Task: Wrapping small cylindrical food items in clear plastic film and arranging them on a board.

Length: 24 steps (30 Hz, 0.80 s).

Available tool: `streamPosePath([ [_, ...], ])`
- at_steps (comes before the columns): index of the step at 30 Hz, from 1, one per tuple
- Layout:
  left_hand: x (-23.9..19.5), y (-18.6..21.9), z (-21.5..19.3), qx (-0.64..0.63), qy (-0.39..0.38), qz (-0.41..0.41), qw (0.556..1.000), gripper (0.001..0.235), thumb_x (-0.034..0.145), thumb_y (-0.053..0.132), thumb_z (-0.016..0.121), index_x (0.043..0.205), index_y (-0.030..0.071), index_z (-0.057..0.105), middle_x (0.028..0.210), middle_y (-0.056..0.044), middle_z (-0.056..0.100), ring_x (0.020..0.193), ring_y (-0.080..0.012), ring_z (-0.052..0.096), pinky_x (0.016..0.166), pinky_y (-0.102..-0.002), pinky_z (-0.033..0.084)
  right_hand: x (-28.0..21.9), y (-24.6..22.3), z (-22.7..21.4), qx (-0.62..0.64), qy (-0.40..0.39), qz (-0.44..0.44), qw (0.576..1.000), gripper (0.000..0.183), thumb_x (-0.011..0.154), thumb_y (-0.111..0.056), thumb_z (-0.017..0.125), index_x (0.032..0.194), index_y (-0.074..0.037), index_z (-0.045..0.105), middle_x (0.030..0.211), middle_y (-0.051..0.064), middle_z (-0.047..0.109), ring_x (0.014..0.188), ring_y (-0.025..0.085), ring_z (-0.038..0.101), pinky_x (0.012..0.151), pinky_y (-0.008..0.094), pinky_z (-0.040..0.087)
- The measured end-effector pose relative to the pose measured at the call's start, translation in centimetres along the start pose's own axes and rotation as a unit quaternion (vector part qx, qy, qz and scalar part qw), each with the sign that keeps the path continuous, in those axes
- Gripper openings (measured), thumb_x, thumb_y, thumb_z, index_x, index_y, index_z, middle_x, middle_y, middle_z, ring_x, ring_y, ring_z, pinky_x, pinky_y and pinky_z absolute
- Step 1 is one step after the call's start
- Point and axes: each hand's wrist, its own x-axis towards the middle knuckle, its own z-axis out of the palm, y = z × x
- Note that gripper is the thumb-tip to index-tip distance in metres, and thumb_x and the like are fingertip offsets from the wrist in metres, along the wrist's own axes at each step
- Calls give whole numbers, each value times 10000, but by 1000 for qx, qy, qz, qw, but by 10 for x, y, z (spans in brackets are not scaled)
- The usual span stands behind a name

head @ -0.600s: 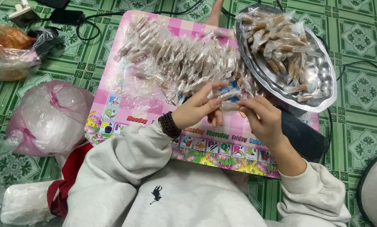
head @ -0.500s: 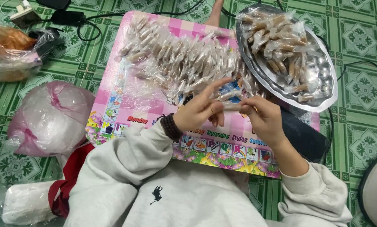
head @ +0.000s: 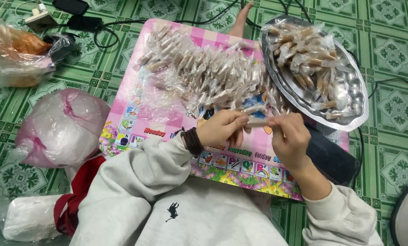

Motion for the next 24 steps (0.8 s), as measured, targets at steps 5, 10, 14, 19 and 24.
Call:
streamPosePath([
  [5,1,-4,-4,-246,-50,-95,963,352,1035,213,358,909,23,627,486,-55,592,385,-98,565,375,-160,443,3,1,0,-26,53,-92,994,66,892,-9,683,882,-24,746,750,55,682,607,233,591,669,348,462],
  [10,-1,8,-24,55,171,87,980,214,974,115,446,841,47,599,487,-60,587,377,-127,559,378,-212,447,16,-2,-4,8,16,-29,999,248,987,-79,557,1167,70,639,946,203,618,818,336,579,747,413,468],
  [14,1,-3,-44,570,351,89,738,249,997,346,477,983,125,589,400,47,482,306,-85,462,351,-178,337,14,0,-3,26,-39,-15,999,236,949,-12,572,1169,52,629,1008,174,593,949,354,590,815,422,473],
  [19,-6,21,-37,625,353,92,690,320,955,342,534,1123,74,577,436,-18,514,350,-166,524,386,-274,422,13,0,-3,41,-60,-35,997,207,888,3,628,1086,8,685,990,151,645,933,331,594,819,415,479],
  [24,-42,47,-41,571,361,171,717,344,831,-41,491,1137,56,614,928,-108,593,937,-278,563,784,-370,452,18,-8,-7,45,-66,-23,997,160,900,25,617,1033,14,704,940,169,660,917,331,601,804,401,503],
])
